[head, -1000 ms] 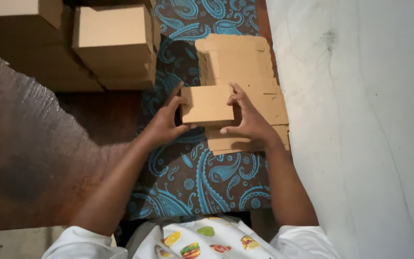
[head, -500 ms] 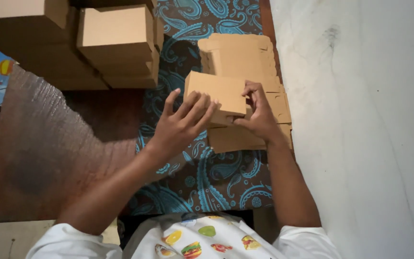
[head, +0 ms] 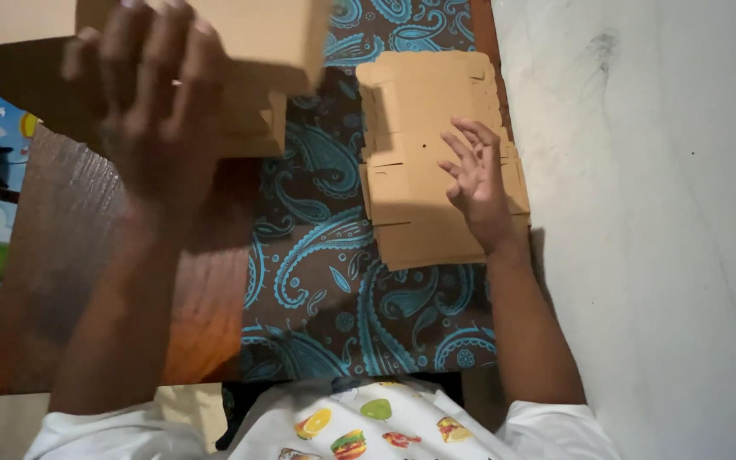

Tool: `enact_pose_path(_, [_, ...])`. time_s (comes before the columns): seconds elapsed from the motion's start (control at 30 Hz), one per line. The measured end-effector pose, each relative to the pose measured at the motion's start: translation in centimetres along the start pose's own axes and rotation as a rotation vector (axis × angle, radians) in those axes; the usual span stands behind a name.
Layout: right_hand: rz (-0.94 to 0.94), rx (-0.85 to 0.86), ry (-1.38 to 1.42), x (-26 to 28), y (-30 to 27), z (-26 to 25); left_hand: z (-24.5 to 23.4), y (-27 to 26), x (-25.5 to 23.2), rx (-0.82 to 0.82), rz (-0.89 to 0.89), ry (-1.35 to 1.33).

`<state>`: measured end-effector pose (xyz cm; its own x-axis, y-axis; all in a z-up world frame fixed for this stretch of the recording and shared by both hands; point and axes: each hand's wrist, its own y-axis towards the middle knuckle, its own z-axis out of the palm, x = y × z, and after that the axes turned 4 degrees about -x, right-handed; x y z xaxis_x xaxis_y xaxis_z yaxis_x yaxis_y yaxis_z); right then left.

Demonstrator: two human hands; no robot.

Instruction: Assembling cardboard boxes by folding flat sheets along pre-scored lines and tucking in tabs.

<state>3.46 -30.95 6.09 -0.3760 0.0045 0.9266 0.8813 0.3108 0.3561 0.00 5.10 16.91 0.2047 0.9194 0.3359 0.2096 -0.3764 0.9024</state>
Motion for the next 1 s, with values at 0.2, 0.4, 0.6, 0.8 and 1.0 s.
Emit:
enact_pose_path(0.2, [0.028, 0.036, 0.029, -1.4, 0.0, -0.3, 1.0, -2.0, 2.1, 0.379, -0.191, -0.018])
enact_pose_path(0.4, [0.101, 0.069, -0.179, -0.9, 0.2, -0.9, 1.7, -3.8, 2.1, 0.379, -0.152, -0.170])
enact_pose_path(0.6, [0.255, 0.582, -0.636, 1.5, 0.6, 0.0, 0.7, -2.8, 0.4, 0.457, -0.236, -0.143])
enact_pose_path(0.8, [0.379, 0.749, -1.064, 1.7, 0.5, 2.3, 4.4, -7.8, -6.4, 0.215, -0.029, -0.563])
enact_pose_path(1.0, [0.330, 0.718, -0.976, 1.4, 0.4, 0.6, 5.1, -9.9, -12.1, 0.555, -0.235, -0.945])
